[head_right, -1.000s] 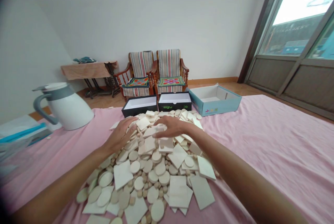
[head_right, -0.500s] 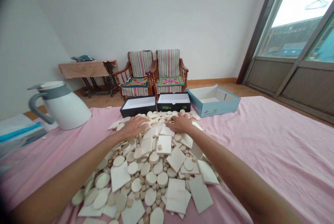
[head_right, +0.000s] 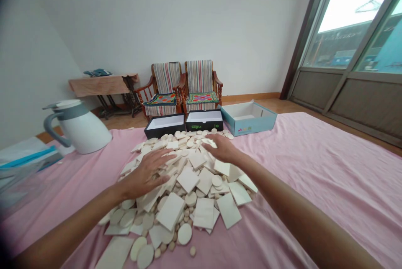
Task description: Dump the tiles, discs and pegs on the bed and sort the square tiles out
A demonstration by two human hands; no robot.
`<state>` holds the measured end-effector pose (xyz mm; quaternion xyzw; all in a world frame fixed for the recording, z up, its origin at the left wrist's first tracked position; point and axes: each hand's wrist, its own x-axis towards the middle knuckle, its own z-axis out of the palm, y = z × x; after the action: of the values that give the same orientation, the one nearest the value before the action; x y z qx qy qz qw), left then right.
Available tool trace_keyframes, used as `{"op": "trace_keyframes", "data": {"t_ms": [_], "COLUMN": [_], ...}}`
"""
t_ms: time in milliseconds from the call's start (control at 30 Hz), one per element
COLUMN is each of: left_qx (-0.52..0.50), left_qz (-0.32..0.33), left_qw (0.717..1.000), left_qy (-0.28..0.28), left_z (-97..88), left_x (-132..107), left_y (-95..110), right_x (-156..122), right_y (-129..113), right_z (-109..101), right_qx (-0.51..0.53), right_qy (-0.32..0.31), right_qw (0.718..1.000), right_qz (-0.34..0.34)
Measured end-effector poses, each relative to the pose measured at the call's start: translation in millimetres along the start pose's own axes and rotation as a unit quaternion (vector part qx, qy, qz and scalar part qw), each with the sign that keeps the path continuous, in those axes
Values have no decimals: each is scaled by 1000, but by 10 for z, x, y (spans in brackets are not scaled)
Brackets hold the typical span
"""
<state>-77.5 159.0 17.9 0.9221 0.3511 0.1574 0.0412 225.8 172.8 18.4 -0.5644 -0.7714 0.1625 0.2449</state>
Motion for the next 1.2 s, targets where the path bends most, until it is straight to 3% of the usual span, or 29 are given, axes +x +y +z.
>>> {"op": "trace_keyframes", "data": {"t_ms": [133,233,333,500,567,633,733,800,900,1033,1200], "left_qx": [-2,5,26,-1,-24,-42,-47,-18,-3,4,-4], "left_qz": [89,130,116,94,79,37,-38,-72,-50,-23,-21], "left_qw": [994,985,988,995,997,998,996,997,999,997,991], "left_qy": [-67,-109,-96,-39,-15,22,60,30,-13,-74,-130], "left_z": [62,191,285,178,88,30,61,163,389,683,859], "left_x": [-13,72,128,20,8,94,444,785,1323,1845,2081], "left_y": [406,603,624,434,320,168,-139,-356,-599,-703,-663], "right_x": [-162,-240,-252,-57,154,428,835,1031,1177,1195,1161], "right_y": [603,701,506,182,219,340,563,677,766,792,753], "right_z": [-111,50,242,208,121,68,101,184,337,494,525], "right_qx": [-147,-165,-112,30,28,-48,-161,-183,-192,-196,-171], "right_qy": [-25,-54,-36,-10,18,52,64,53,39,21,-29], "right_qw": [970,948,965,999,999,996,977,971,967,963,972], "right_qz": [192,265,234,33,14,53,122,143,166,181,155]}}
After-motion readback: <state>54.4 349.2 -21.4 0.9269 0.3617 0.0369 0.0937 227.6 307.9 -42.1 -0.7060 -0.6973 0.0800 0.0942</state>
